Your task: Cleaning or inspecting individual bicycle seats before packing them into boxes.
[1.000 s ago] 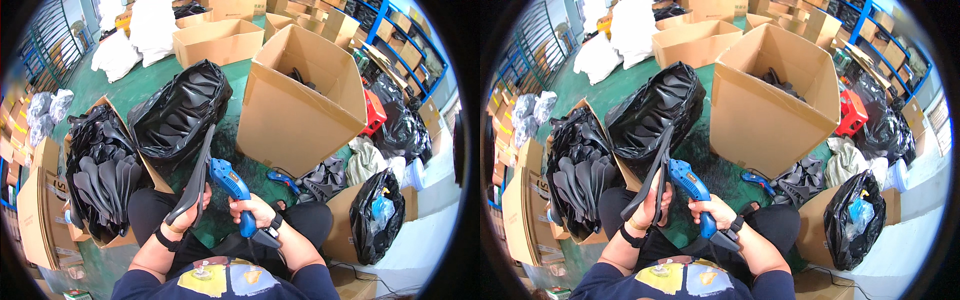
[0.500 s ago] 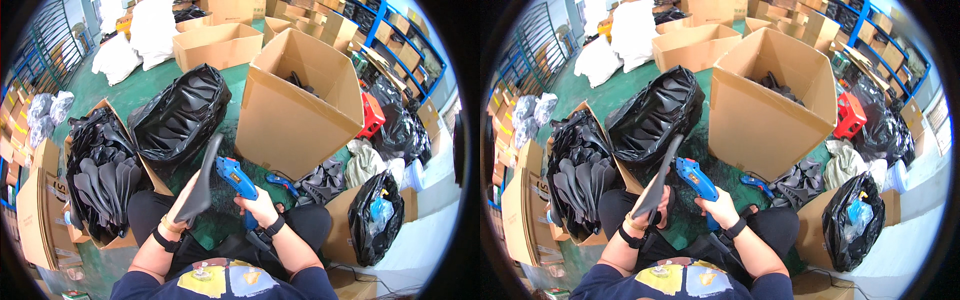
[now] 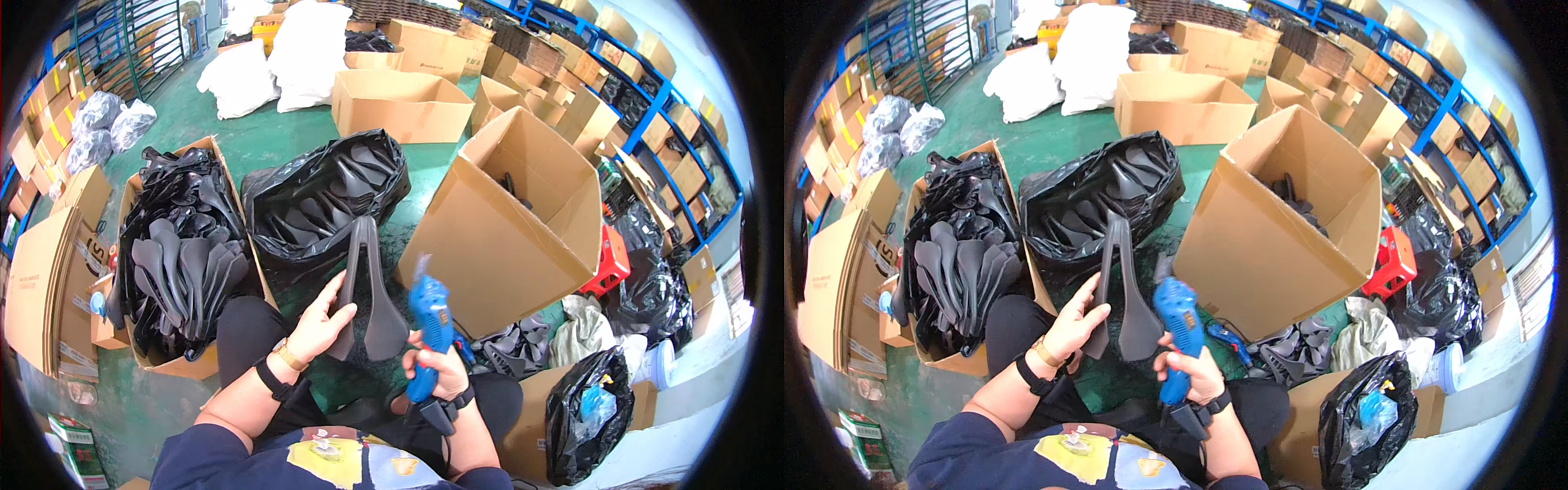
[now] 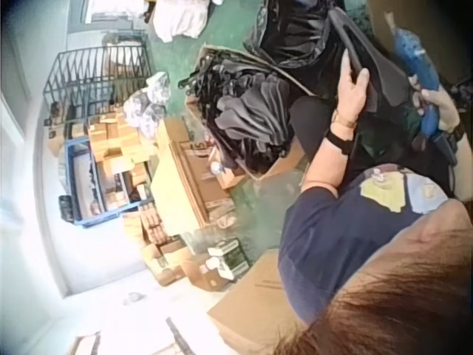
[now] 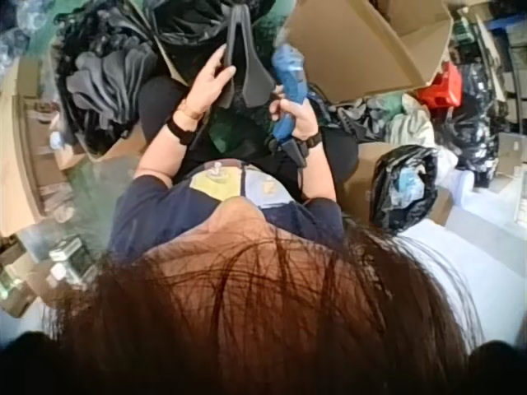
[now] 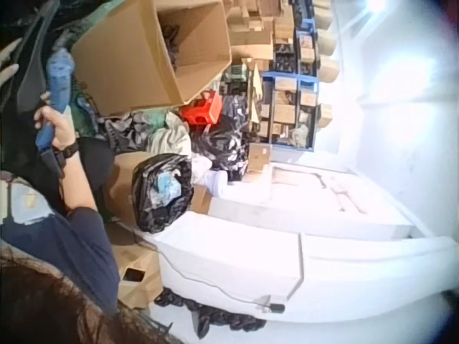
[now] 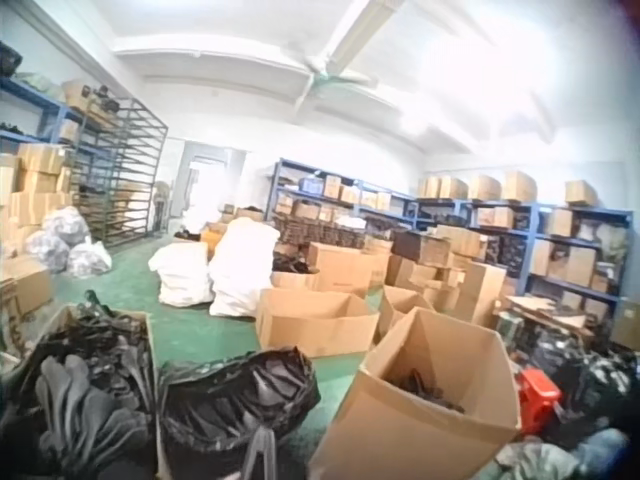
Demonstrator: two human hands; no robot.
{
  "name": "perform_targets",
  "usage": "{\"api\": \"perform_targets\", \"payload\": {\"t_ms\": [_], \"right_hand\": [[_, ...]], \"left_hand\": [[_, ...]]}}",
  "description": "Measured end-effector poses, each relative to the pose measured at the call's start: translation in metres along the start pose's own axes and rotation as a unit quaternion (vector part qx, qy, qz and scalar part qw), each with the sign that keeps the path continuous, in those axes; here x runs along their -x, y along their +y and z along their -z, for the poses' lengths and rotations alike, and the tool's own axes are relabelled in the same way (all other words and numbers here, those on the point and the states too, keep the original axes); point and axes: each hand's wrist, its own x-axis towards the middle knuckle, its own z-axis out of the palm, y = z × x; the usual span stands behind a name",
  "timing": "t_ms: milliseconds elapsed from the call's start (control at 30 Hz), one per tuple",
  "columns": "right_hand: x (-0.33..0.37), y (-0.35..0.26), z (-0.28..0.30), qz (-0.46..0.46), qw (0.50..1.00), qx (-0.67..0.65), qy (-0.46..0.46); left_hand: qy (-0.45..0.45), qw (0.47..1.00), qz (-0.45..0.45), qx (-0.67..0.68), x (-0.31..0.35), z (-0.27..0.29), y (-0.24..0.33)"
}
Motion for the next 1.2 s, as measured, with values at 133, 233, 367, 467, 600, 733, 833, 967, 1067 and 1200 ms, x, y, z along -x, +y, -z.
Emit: {"api": "perform_targets", "payload": {"t_ms": [133,233,367,467,600,733,833,967,1067,1200], "right_hand": [[0.000,-0.009,-0.027,-0.055,0.990,0.126,0.007],[-0.005,-0.044,-0.026,-0.012,0.978,0.200,0.057],[-0.005,-0.110,-0.011,0.227,0.972,-0.033,0.054],[-0.016,-0.141,0.004,0.253,0.943,-0.148,-0.158],[-0.020,-0.123,0.032,0.192,0.953,-0.173,-0.155],[-0.031,-0.089,0.048,0.089,0.964,-0.199,-0.149],[-0.044,-0.072,0.052,0.060,0.972,-0.189,-0.125],[-0.053,-0.066,0.055,0.047,0.977,-0.182,-0.104],[-0.051,-0.063,0.051,0.048,0.977,-0.180,-0.103],[-0.049,-0.055,0.044,0.052,0.977,-0.177,-0.104]], "left_hand": [[-0.027,0.995,-0.019,-0.097,0.015,0.007,-0.005],[0.012,0.989,0.000,-0.150,0.038,0.034,0.025],[0.040,0.993,0.090,-0.060,0.081,0.078,0.075],[0.089,0.967,0.190,-0.146,0.133,0.112,0.087],[0.102,0.861,0.337,-0.366,0.239,0.155,0.056],[-0.144,0.620,0.603,-0.481,0.389,0.152,0.041],[-0.344,0.534,0.648,-0.420,0.610,0.151,-0.022],[-0.373,0.552,0.628,-0.401,0.703,0.108,-0.026],[-0.385,0.564,0.626,-0.376,0.713,0.104,-0.021],[-0.421,0.564,0.611,-0.362,0.692,0.130,-0.011]]}}
